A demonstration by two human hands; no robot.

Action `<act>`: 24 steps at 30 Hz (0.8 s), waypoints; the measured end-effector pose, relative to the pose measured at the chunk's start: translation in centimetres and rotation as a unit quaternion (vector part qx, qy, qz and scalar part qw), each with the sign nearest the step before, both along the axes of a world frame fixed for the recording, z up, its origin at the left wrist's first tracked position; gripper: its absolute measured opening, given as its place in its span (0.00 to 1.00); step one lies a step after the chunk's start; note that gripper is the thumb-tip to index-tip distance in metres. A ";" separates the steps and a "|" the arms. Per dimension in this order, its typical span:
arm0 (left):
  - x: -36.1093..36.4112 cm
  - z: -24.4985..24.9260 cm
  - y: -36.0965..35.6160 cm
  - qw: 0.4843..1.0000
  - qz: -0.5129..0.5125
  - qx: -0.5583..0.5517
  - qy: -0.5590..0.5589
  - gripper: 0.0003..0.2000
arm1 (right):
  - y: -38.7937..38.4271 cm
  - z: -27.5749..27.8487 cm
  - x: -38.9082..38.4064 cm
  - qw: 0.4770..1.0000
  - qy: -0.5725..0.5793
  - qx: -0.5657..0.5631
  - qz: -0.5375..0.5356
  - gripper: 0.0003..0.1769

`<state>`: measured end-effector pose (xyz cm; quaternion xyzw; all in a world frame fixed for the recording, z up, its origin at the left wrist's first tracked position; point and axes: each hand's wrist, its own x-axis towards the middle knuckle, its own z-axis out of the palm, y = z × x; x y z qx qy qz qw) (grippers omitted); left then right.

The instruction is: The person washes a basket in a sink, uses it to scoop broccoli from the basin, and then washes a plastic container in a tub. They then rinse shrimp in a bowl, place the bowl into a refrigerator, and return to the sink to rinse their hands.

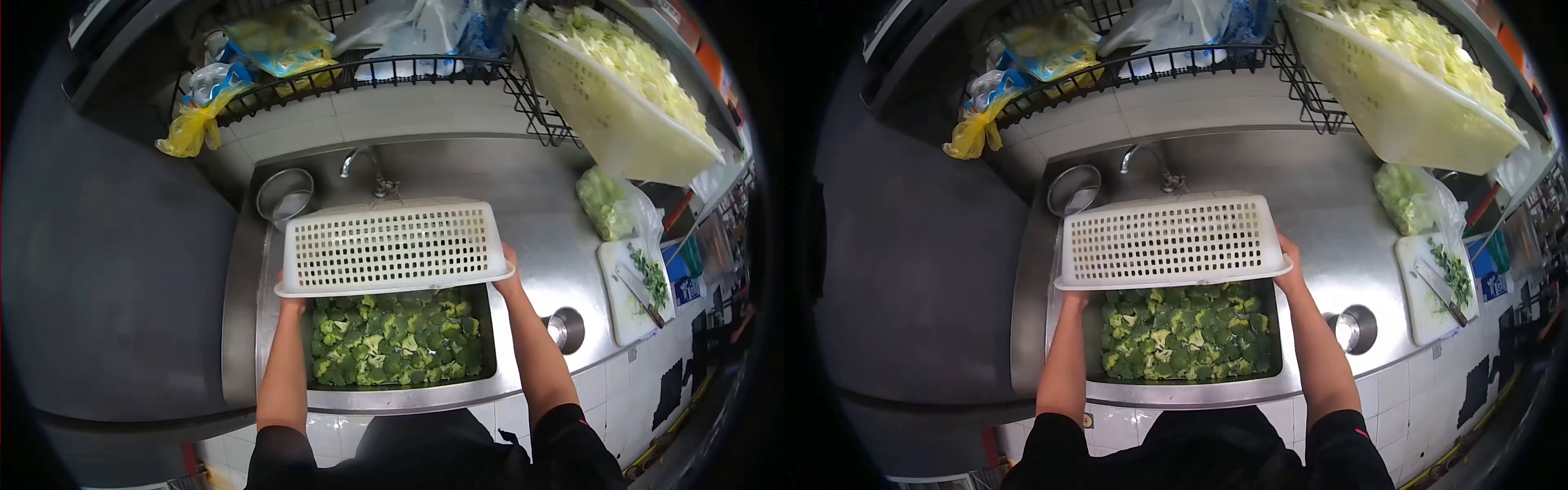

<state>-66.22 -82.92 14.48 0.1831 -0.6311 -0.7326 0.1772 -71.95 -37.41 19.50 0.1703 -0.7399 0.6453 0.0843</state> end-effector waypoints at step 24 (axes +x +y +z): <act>3.0 -17.4 -2.0 0.973 0.010 0.227 -0.023 0.16 | -3.0 -18.6 -1.2 0.891 -0.321 -0.320 0.013 0.12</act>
